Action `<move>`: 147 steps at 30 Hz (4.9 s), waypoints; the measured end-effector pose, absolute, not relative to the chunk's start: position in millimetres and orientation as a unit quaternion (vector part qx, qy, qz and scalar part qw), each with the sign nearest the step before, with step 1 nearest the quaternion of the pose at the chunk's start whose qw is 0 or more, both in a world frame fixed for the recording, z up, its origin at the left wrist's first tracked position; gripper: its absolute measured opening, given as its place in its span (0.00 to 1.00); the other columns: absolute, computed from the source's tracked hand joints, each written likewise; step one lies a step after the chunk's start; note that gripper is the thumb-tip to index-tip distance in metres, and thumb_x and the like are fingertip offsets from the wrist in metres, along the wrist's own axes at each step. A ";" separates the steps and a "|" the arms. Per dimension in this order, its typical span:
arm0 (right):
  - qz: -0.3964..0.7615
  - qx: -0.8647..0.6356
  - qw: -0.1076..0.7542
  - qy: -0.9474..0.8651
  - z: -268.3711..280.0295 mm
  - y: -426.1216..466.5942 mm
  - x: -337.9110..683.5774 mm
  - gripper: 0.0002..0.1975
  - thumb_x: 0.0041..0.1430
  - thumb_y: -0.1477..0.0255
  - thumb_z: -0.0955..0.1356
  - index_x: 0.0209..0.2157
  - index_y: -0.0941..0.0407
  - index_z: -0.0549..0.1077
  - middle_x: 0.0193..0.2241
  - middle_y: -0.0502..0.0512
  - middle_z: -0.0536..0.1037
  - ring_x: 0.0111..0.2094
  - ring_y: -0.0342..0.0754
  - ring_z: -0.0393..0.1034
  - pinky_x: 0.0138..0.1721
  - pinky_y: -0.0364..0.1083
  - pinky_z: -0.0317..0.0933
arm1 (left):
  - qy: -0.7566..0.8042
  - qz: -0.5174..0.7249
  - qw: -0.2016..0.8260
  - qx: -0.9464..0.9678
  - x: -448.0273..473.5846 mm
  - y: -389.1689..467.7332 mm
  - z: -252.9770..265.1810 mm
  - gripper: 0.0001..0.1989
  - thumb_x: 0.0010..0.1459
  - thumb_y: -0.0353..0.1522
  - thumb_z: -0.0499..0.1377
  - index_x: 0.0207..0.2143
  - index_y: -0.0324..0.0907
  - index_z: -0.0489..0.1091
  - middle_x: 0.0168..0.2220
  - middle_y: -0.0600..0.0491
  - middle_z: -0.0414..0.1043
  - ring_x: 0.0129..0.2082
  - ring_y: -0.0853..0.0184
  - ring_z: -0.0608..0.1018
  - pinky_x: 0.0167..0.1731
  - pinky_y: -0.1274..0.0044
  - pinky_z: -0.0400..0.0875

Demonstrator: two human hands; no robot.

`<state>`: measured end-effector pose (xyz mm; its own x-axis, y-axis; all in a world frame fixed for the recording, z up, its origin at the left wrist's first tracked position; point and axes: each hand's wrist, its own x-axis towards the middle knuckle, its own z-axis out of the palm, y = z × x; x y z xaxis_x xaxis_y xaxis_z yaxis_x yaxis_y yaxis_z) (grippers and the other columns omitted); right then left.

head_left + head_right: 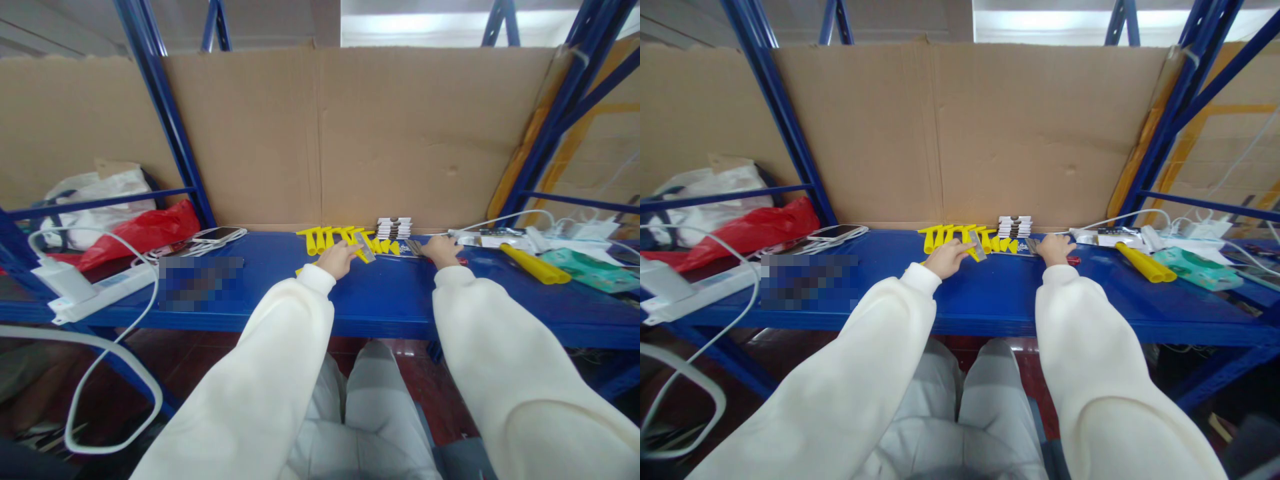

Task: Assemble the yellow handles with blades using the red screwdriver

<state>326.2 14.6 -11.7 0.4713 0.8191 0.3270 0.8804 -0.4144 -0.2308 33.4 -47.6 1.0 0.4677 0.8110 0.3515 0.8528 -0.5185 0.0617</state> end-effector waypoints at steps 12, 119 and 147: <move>-0.084 -0.780 0.095 -0.613 -0.7 3.3 265.1 0.29 0.61 0.57 0.68 0.57 0.61 0.74 0.57 0.72 0.74 0.61 0.66 0.62 0.57 0.59 0.56 | -0.486 -0.152 0.053 -0.859 33.9 -51.3 5.7 0.25 0.70 0.31 0.49 0.67 0.52 0.64 0.53 0.44 0.72 0.52 0.58 0.78 0.52 0.70 0.72; 0.384 -0.461 0.456 -0.658 3.9 -25.3 228.6 0.24 0.45 0.55 0.76 0.18 0.55 0.62 0.15 0.42 0.57 0.18 0.36 0.45 0.21 0.41 0.39 | -0.478 -0.211 0.030 -0.852 33.4 -34.1 -8.5 0.34 0.66 0.30 0.58 0.71 0.38 0.52 0.59 0.37 0.74 0.58 0.57 0.77 0.57 0.68 0.70; 0.313 -0.537 0.410 -0.667 7.3 -30.5 220.3 0.21 0.43 0.55 0.76 0.21 0.57 0.68 0.15 0.42 0.62 0.19 0.37 0.50 0.21 0.42 0.42 | -0.445 -0.200 0.032 -0.872 35.0 -30.9 -11.3 0.32 0.66 0.30 0.56 0.71 0.37 0.54 0.59 0.39 0.73 0.58 0.59 0.77 0.56 0.71 0.69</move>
<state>220.3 -30.5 7.3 -0.0866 0.9738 0.2103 0.4604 0.2263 -0.8584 35.0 -30.9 -11.3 0.5245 0.7628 0.3782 0.7888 -0.6026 0.1216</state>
